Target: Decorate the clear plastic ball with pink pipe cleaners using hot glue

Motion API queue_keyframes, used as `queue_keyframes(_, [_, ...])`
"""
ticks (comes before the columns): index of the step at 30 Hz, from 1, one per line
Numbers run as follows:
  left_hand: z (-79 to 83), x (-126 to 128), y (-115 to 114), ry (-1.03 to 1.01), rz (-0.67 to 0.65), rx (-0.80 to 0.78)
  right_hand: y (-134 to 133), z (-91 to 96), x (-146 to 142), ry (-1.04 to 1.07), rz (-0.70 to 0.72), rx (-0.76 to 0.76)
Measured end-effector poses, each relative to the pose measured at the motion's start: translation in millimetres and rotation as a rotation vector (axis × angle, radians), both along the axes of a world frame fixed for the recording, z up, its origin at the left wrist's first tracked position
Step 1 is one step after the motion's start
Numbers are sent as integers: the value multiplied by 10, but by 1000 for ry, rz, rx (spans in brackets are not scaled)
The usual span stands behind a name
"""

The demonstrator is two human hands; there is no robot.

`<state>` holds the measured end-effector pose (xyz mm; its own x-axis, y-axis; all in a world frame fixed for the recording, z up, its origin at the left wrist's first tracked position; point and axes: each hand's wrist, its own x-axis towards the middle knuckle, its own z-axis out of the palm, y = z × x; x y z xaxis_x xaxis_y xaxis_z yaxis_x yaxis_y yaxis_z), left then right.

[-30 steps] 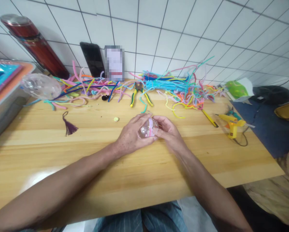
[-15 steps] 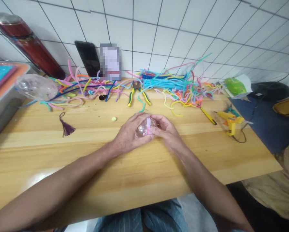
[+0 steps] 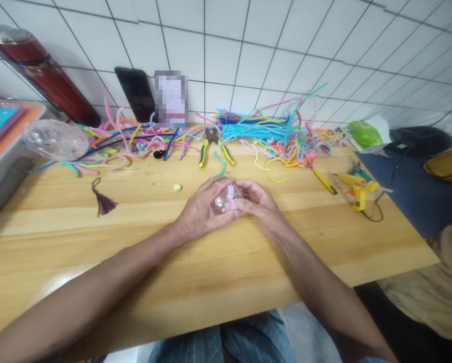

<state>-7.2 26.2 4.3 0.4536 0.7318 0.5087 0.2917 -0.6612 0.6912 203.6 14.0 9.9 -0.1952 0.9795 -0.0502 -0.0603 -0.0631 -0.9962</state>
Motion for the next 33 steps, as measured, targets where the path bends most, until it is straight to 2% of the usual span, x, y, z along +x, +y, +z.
queue_keyframes(4, [-16,6,16,-14,-2,14,17,2,102,-12,75,31])
queue_keyframes(8, [-39,-4,32,-41,8,13,28,-33,152,-65,153,132])
queue_keyframes(13, [-42,-28,32,-65,25,-41,-13,-53,94,-187,125,271])
queue_keyframes(19, [-8,-41,25,-53,32,-78,-59,17,42,-269,106,291])
queue_keyframes(25, [-54,-66,26,-35,34,-70,-63,33,38,-307,94,364])
queue_keyframes(33, [-71,-115,66,49,37,-30,-22,23,82,-336,151,457])
